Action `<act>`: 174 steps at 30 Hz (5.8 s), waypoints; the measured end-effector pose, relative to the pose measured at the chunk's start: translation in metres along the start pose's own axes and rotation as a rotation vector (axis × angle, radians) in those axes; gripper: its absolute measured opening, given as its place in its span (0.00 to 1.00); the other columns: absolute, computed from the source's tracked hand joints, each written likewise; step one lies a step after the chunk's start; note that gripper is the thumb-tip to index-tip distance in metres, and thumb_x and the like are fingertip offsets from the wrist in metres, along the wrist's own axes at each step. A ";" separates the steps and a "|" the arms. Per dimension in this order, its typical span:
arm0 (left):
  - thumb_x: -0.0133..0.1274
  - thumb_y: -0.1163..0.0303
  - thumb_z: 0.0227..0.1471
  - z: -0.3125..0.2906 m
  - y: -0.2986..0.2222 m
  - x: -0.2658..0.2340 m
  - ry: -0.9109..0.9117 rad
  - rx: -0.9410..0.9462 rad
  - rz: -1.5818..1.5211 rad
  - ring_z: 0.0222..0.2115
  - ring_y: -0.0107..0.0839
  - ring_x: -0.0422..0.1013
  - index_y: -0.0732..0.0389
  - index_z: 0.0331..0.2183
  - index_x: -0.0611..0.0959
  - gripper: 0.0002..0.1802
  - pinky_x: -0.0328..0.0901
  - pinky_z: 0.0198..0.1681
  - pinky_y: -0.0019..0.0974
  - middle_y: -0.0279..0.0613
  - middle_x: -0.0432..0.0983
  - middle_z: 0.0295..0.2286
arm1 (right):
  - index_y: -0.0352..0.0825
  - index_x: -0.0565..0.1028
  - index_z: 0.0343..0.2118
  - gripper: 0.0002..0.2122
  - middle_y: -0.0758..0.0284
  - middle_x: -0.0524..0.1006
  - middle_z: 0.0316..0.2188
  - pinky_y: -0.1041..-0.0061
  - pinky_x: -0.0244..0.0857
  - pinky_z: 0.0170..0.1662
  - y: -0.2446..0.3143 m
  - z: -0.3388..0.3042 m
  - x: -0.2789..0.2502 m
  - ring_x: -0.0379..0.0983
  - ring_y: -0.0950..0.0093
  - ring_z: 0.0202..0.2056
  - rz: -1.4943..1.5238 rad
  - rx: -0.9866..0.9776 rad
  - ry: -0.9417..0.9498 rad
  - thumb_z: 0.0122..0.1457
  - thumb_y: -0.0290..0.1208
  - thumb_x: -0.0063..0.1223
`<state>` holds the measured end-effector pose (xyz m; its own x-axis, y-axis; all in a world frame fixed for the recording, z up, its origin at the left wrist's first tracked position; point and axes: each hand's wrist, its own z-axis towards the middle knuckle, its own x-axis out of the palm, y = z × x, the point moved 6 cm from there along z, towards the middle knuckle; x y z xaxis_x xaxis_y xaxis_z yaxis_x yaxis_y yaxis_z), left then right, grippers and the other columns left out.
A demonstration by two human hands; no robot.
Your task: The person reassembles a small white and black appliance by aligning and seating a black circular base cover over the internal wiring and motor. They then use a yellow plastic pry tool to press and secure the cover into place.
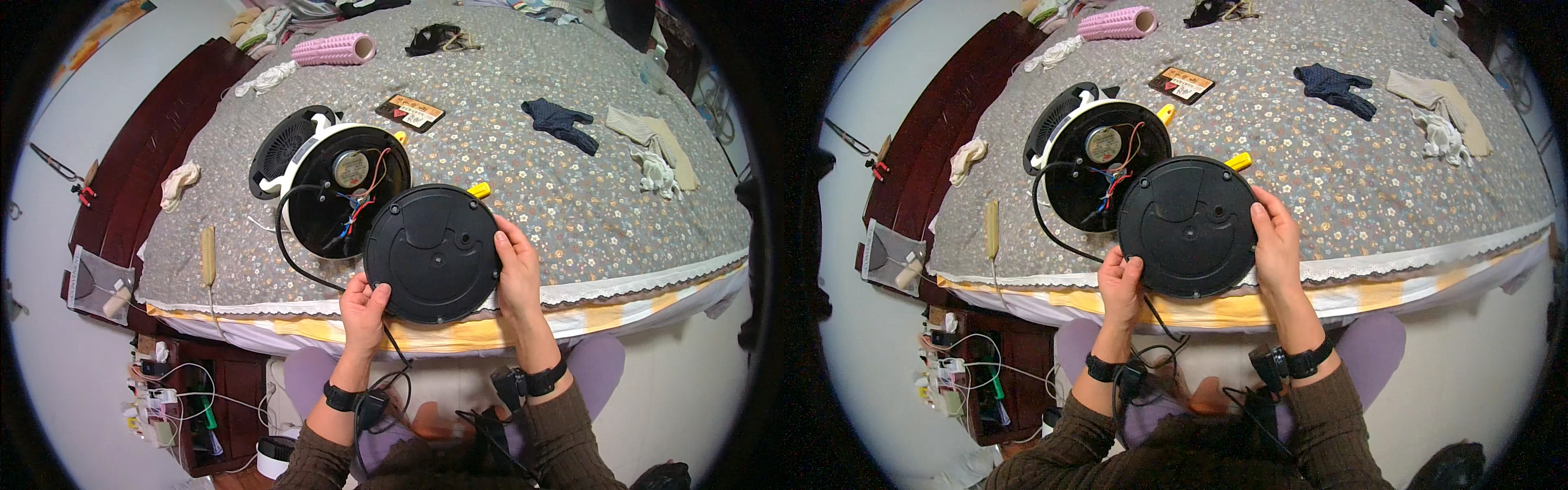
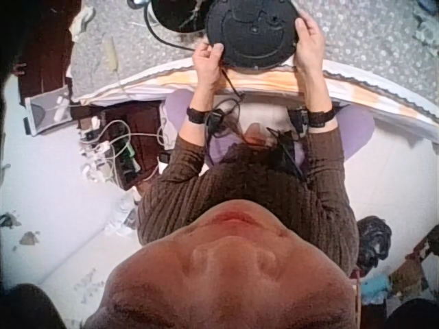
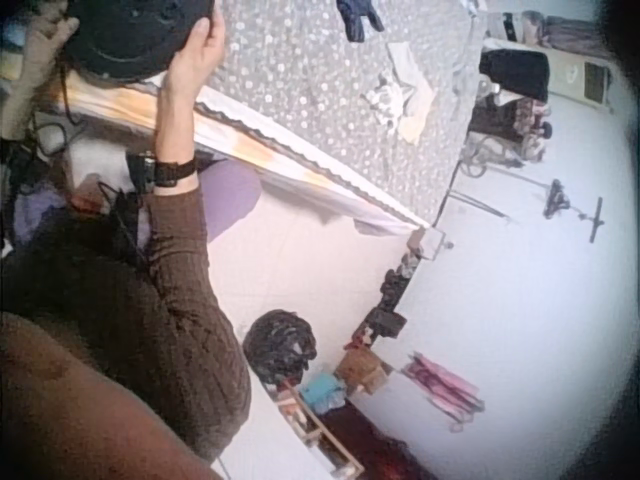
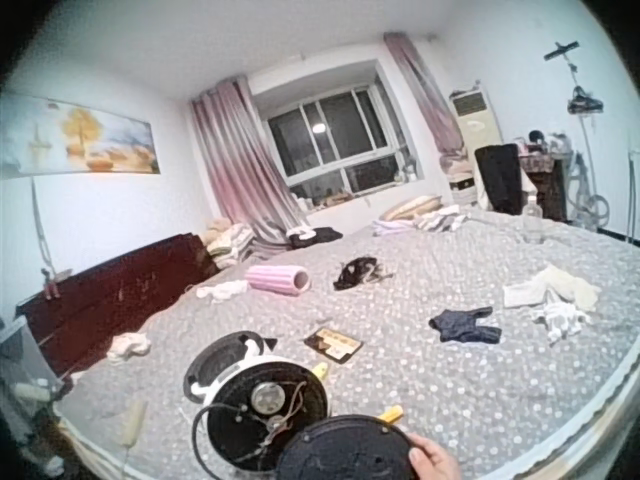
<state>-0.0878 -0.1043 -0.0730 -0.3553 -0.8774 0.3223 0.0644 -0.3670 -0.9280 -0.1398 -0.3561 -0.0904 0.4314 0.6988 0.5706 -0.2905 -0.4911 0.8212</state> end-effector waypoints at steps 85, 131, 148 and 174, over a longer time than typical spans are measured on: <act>0.61 0.67 0.58 0.028 -0.141 -0.008 -0.329 0.612 1.304 0.16 0.27 0.66 0.63 0.56 0.77 0.25 0.62 0.22 0.32 0.38 0.73 0.18 | 0.28 0.78 0.48 0.12 0.66 0.82 0.36 0.78 0.68 0.38 -0.045 0.057 0.099 0.76 0.79 0.34 -0.175 0.084 -0.063 0.63 0.26 0.54; 0.69 0.69 0.44 0.026 -0.157 0.011 -0.372 0.977 1.452 0.42 0.44 0.70 0.62 0.44 0.84 0.23 0.64 0.49 0.44 0.48 0.75 0.44 | 0.30 0.79 0.48 0.12 0.71 0.80 0.35 0.85 0.63 0.27 -0.052 0.068 0.093 0.69 0.86 0.27 -0.076 -0.003 -0.101 0.64 0.26 0.55; 0.74 0.67 0.40 0.063 -0.173 0.025 -0.385 0.794 1.259 0.38 0.37 0.71 0.64 0.39 0.82 0.24 0.66 0.39 0.36 0.43 0.76 0.40 | 0.29 0.80 0.47 0.12 0.68 0.81 0.38 0.80 0.68 0.43 -0.048 0.068 0.096 0.74 0.81 0.37 -0.090 -0.040 -0.148 0.62 0.25 0.57; 0.63 0.66 0.52 0.110 -0.165 0.013 -0.172 0.392 1.036 0.44 0.27 0.71 0.60 0.52 0.82 0.25 0.62 0.42 0.29 0.39 0.76 0.47 | 0.28 0.80 0.45 0.17 0.67 0.82 0.35 0.80 0.69 0.41 -0.047 0.079 0.113 0.76 0.80 0.35 -0.061 -0.018 -0.147 0.60 0.36 0.64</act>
<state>0.0001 -0.0889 0.1049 0.1715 -0.8357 -0.5217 0.5544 0.5196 -0.6501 -0.0097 -0.2952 -0.0654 0.5685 0.6431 0.5131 -0.2745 -0.4396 0.8552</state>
